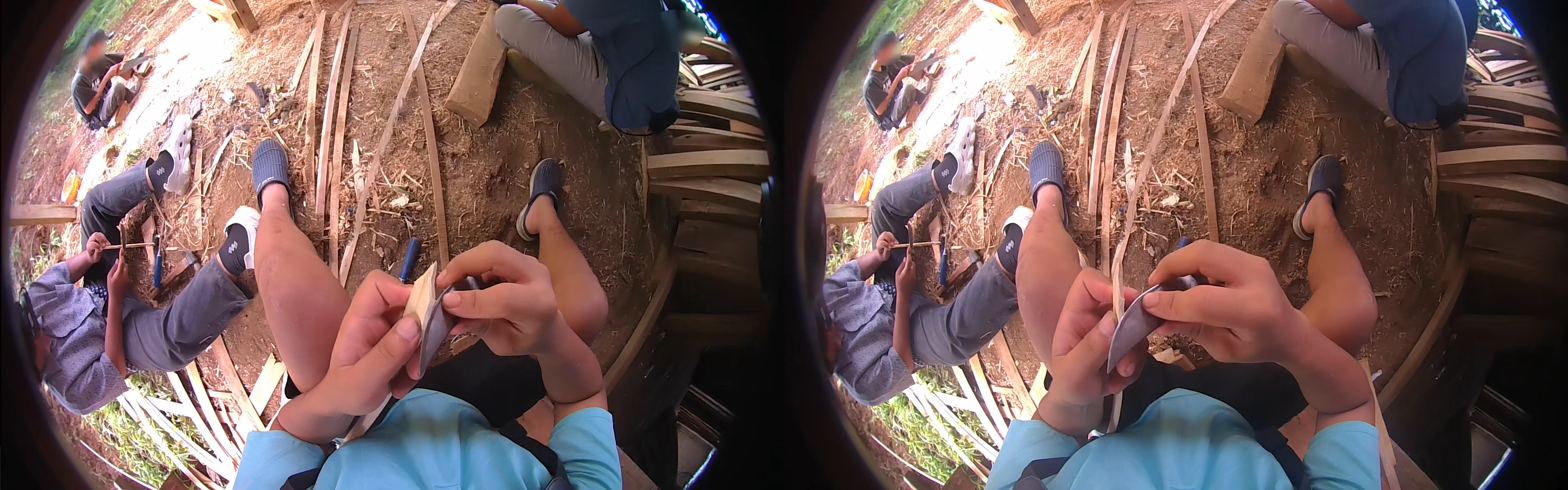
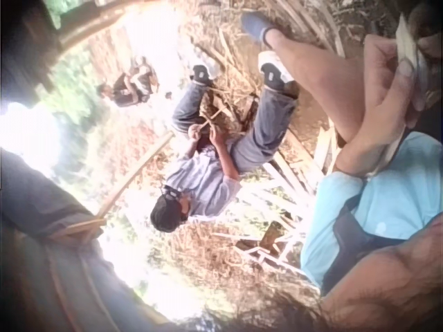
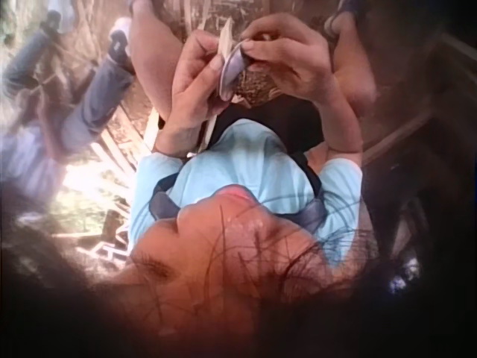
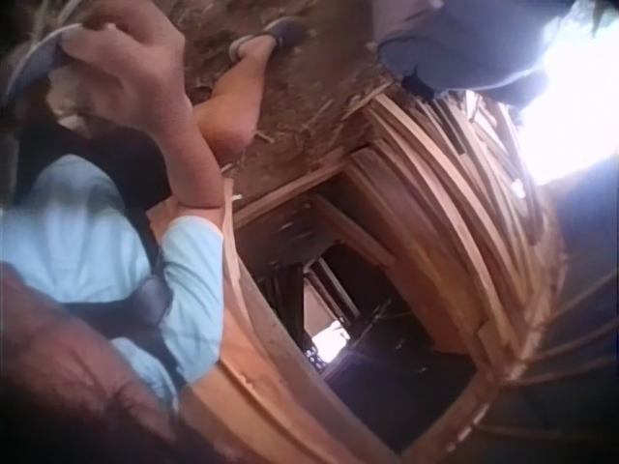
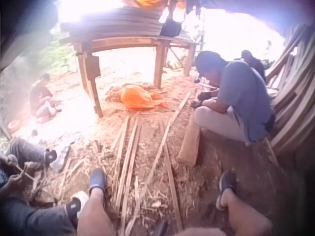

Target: The person sits on the ground and uses a knife to shave thin strips from a long piece of wood. They hold the wood with one hand and carefully scrape the blade along its length to remove thin layers.

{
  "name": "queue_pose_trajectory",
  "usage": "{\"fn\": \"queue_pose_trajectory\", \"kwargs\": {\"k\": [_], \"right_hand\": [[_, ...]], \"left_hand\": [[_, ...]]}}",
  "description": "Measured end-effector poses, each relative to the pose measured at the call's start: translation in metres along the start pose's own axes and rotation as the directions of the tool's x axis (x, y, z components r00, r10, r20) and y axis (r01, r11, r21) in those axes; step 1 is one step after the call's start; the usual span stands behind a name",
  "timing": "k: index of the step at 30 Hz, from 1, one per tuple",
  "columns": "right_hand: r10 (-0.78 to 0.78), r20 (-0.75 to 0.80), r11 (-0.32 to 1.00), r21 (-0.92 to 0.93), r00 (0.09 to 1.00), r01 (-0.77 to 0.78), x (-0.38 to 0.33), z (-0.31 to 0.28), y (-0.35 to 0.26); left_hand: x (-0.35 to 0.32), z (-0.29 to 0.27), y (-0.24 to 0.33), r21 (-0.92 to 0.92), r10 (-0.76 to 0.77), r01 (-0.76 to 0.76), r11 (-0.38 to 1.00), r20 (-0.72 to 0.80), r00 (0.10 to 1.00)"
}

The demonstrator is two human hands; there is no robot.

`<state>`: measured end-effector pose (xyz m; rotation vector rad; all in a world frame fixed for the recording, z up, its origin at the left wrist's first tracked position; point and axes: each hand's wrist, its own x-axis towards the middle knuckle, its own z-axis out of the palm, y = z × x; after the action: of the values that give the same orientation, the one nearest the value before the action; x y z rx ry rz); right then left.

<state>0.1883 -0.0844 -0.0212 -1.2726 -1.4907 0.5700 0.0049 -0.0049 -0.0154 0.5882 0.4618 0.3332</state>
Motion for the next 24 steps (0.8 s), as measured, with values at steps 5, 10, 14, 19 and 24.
{"fn": "queue_pose_trajectory", "kwargs": {"k": [5, 10, 14, 19, 24], "right_hand": [[-0.116, -0.14, 0.964, -0.254, 0.983, 0.078, -0.005, 0.004, 0.003], [-0.171, -0.486, 0.925, -0.378, 0.857, -0.03, -0.002, 0.012, 0.016], [-0.115, -0.636, 0.982, -0.19, 0.763, -0.01, 0.005, -0.014, 0.023], [-0.093, -0.166, 0.989, -0.133, 0.982, 0.071, -0.013, 0.014, -0.001], [-0.072, -0.078, 0.996, -0.065, 0.994, 0.067, -0.012, 0.024, 0.0]], "left_hand": [[0.004, 0.002, -0.003, 0.136, 0.077, -0.082, 0.987, 0.04, 0.996], [0.0, 0.014, -0.006, 0.2, 0.085, -0.097, 0.975, 0.066, 0.994], [-0.007, 0.018, -0.013, 0.226, 0.004, -0.014, 0.974, 0.046, 0.999], [-0.011, 0.004, 0.006, 0.265, 0.039, -0.012, 0.964, -0.094, 0.995], [-0.021, 0.0, 0.002, 0.268, 0.063, -0.032, 0.963, -0.107, 0.992]]}}
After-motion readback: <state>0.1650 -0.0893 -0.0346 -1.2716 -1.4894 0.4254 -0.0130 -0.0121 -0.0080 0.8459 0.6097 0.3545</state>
